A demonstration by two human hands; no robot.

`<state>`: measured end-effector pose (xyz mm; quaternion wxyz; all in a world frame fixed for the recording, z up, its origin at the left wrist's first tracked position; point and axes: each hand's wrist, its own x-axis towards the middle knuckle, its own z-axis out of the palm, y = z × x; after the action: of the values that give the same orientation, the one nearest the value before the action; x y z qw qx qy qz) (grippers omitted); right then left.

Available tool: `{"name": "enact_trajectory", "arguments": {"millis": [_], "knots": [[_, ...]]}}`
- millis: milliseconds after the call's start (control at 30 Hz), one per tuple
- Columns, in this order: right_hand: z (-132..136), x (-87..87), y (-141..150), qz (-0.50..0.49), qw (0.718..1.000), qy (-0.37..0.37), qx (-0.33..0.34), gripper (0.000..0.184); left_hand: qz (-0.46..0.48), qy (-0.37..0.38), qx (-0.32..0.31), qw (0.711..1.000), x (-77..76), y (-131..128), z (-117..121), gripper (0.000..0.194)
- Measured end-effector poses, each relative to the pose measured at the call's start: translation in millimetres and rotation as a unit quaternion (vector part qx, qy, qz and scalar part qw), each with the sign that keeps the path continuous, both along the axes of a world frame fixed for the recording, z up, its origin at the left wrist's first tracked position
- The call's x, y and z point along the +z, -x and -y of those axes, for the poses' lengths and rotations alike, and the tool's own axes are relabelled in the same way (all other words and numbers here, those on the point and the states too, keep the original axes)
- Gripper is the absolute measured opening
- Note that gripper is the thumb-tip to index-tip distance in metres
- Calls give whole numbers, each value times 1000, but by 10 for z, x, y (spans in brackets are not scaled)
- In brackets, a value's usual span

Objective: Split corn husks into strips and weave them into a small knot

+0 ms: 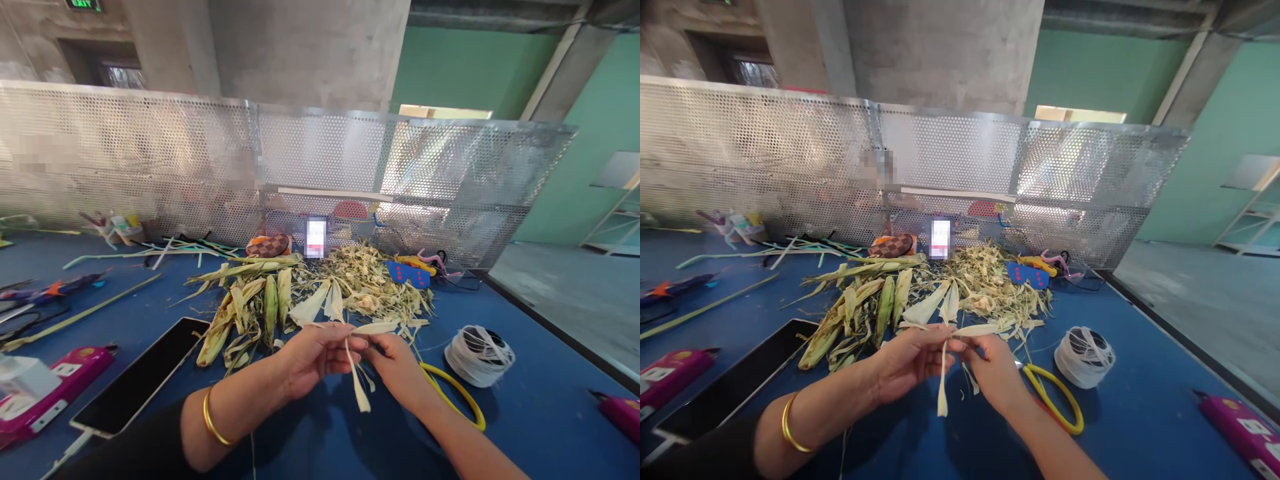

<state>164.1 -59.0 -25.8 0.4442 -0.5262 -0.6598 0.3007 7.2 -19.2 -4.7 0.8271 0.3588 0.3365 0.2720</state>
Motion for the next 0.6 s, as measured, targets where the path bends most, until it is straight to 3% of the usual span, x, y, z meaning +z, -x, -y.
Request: {"name": "enact_trajectory", "arguments": {"millis": [200,400,600], "knots": [[22,15,-8,34,999,25,26,36,-59,-70,-2,996,-48,-2,-48,17],[1,-18,-18,0,1000,-1,-15,28,33,4,-31,999,-9,3,-33,12],[-47,-129,-20,-21,1000,1,-14,23,31,-45,-34,998,-11,-6,24,15]]}}
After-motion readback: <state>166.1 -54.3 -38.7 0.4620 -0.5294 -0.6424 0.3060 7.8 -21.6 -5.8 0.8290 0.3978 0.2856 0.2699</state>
